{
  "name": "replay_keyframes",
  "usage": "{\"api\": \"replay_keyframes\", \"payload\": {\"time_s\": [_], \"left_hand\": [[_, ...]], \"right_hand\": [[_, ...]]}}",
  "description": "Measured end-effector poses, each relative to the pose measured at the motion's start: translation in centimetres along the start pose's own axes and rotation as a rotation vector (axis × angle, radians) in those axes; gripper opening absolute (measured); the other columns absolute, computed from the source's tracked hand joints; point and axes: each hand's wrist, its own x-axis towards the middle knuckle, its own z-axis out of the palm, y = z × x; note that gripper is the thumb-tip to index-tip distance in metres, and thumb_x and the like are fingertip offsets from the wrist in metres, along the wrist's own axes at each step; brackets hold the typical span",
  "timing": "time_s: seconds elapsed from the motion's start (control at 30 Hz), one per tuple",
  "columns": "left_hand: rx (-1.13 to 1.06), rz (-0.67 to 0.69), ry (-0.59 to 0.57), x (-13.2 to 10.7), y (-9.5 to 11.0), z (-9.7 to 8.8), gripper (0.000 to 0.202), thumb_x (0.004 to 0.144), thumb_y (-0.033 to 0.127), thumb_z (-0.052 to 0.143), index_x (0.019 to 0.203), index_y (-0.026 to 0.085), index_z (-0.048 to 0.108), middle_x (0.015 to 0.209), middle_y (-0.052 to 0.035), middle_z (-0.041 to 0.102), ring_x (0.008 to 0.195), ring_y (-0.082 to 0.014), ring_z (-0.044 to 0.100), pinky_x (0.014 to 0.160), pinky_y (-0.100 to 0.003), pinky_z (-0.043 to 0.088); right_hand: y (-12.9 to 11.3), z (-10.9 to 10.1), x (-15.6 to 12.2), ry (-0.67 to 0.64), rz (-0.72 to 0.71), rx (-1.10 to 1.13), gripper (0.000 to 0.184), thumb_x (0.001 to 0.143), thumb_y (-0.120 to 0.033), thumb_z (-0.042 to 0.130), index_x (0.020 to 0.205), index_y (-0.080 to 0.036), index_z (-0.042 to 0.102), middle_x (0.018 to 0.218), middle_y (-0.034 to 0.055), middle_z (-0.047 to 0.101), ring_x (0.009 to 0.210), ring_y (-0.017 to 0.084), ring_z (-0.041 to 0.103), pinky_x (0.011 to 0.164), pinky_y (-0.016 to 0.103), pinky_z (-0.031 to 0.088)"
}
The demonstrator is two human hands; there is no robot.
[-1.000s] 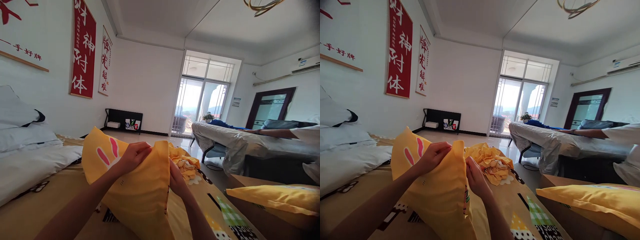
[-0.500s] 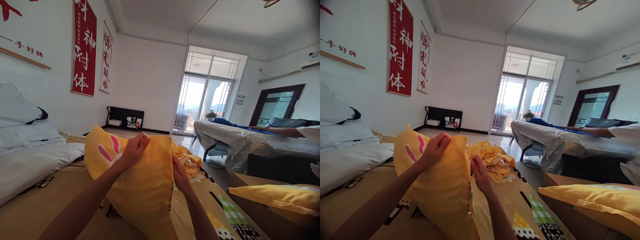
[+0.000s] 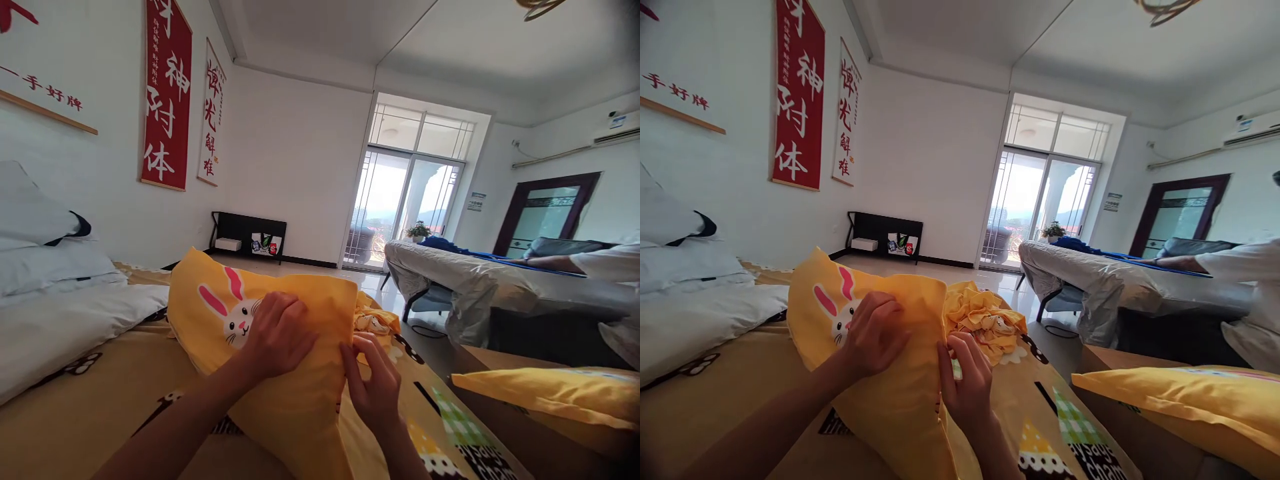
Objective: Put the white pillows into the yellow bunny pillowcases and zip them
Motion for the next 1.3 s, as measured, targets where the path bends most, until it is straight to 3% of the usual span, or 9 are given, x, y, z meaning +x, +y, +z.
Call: {"api": "replay_keyframes", "payload": {"time_s": [0.1, 0.23, 0.33, 0.43, 0.63, 0.77, 0.9, 1.1, 1.3], "left_hand": [[0.000, -0.065, -0.037, -0.6, 0.7, 0.4, 0.018, 0.086, 0.025, 0.057, 0.101, 0.017, 0.049, 0.087, -0.0083, 0.057, 0.081, -0.0210, 0.050, 0.071, -0.034, 0.046], [-0.030, -0.047, 0.010, -0.9, 0.8, 1.0, 0.011, 0.085, 0.014, 0.056, 0.092, 0.019, 0.050, 0.080, -0.0057, 0.056, 0.074, -0.0191, 0.049, 0.067, -0.032, 0.044], [-0.027, -0.058, 0.025, -1.0, 1.0, 1.0, 0.011, 0.085, 0.012, 0.056, 0.092, 0.019, 0.050, 0.079, -0.0056, 0.057, 0.074, -0.0190, 0.049, 0.068, -0.032, 0.045], [-0.010, -0.087, 0.012, -1.0, 1.1, 0.7, 0.009, 0.087, 0.014, 0.055, 0.093, 0.019, 0.050, 0.081, -0.0060, 0.057, 0.075, -0.0190, 0.050, 0.069, -0.032, 0.046], [0.057, -0.117, -0.067, -0.7, 1.9, -0.2, 0.026, 0.087, 0.028, 0.057, 0.108, 0.014, 0.049, 0.097, -0.0132, 0.057, 0.089, -0.0242, 0.053, 0.078, -0.037, 0.048], [0.098, -0.110, -0.089, -0.4, 2.8, -0.4, 0.004, 0.088, 0.015, 0.054, 0.091, 0.018, 0.053, 0.084, -0.0084, 0.058, 0.077, -0.0206, 0.051, 0.071, -0.034, 0.046], [0.006, -0.134, -0.034, -0.5, 3.1, -0.3, 0.014, 0.087, 0.006, 0.049, 0.084, 0.019, 0.053, 0.077, -0.0064, 0.058, 0.072, -0.0180, 0.050, 0.067, -0.031, 0.045], [-0.065, -0.206, 0.024, -1.1, 3.0, 0.1, 0.015, 0.087, 0.006, 0.055, 0.093, 0.020, 0.054, 0.084, -0.0065, 0.060, 0.079, -0.0184, 0.054, 0.070, -0.032, 0.047], [-0.029, -0.231, 0.018, -1.2, 3.0, -0.3, 0.013, 0.086, 0.015, 0.062, 0.085, 0.020, 0.049, 0.076, -0.0035, 0.055, 0.073, -0.0179, 0.049, 0.066, -0.032, 0.044]], "right_hand": [[1.1, -0.4, -0.4, -0.078, -0.003, 0.194, 0.012, 0.089, -0.017, 0.053, 0.091, -0.024, 0.063, 0.086, 0.0061, 0.065, 0.081, 0.019, 0.060, 0.071, 0.033, 0.049], [3.2, 0.2, 0.9, -0.046, 0.385, 0.531, 0.016, 0.093, -0.034, 0.052, 0.097, -0.024, 0.064, 0.089, 0.0050, 0.063, 0.077, 0.017, 0.058, 0.065, 0.030, 0.048], [4.1, 1.5, 2.6, -0.207, 0.504, 0.682, 0.026, 0.088, -0.045, 0.058, 0.103, -0.024, 0.064, 0.091, 0.0042, 0.063, 0.078, 0.017, 0.057, 0.067, 0.029, 0.049], [3.7, 2.7, 3.5, -0.326, 0.462, 0.767, 0.027, 0.088, -0.047, 0.057, 0.095, -0.022, 0.064, 0.091, 0.0044, 0.062, 0.084, 0.018, 0.056, 0.072, 0.028, 0.048], [2.1, 3.8, 3.3, -0.382, 0.358, 0.854, 0.019, 0.093, -0.039, 0.050, 0.097, -0.023, 0.060, 0.095, 0.0034, 0.058, 0.083, 0.016, 0.051, 0.072, 0.026, 0.046], [1.6, 3.6, 3.4, -0.332, 0.281, 0.721, 0.020, 0.092, -0.041, 0.050, 0.090, -0.023, 0.058, 0.088, 0.0030, 0.055, 0.079, 0.016, 0.049, 0.072, 0.027, 0.046], [2.2, 3.3, 3.1, -0.285, 0.309, 0.658, 0.024, 0.095, -0.043, 0.044, 0.085, -0.022, 0.053, 0.081, 0.0016, 0.050, 0.075, 0.015, 0.048, 0.067, 0.026, 0.044], [3.8, 2.6, 2.5, -0.325, 0.312, 0.544, 0.023, 0.097, -0.040, 0.042, 0.083, -0.023, 0.050, 0.077, -0.0005, 0.048, 0.070, 0.013, 0.045, 0.062, 0.024, 0.040], [4.4, 1.2, 4.1, -0.384, 0.144, 0.347, 0.021, 0.098, -0.034, 0.039, 0.085, -0.023, 0.052, 0.076, -0.0007, 0.051, 0.068, 0.013, 0.046, 0.062, 0.025, 0.039]]}}
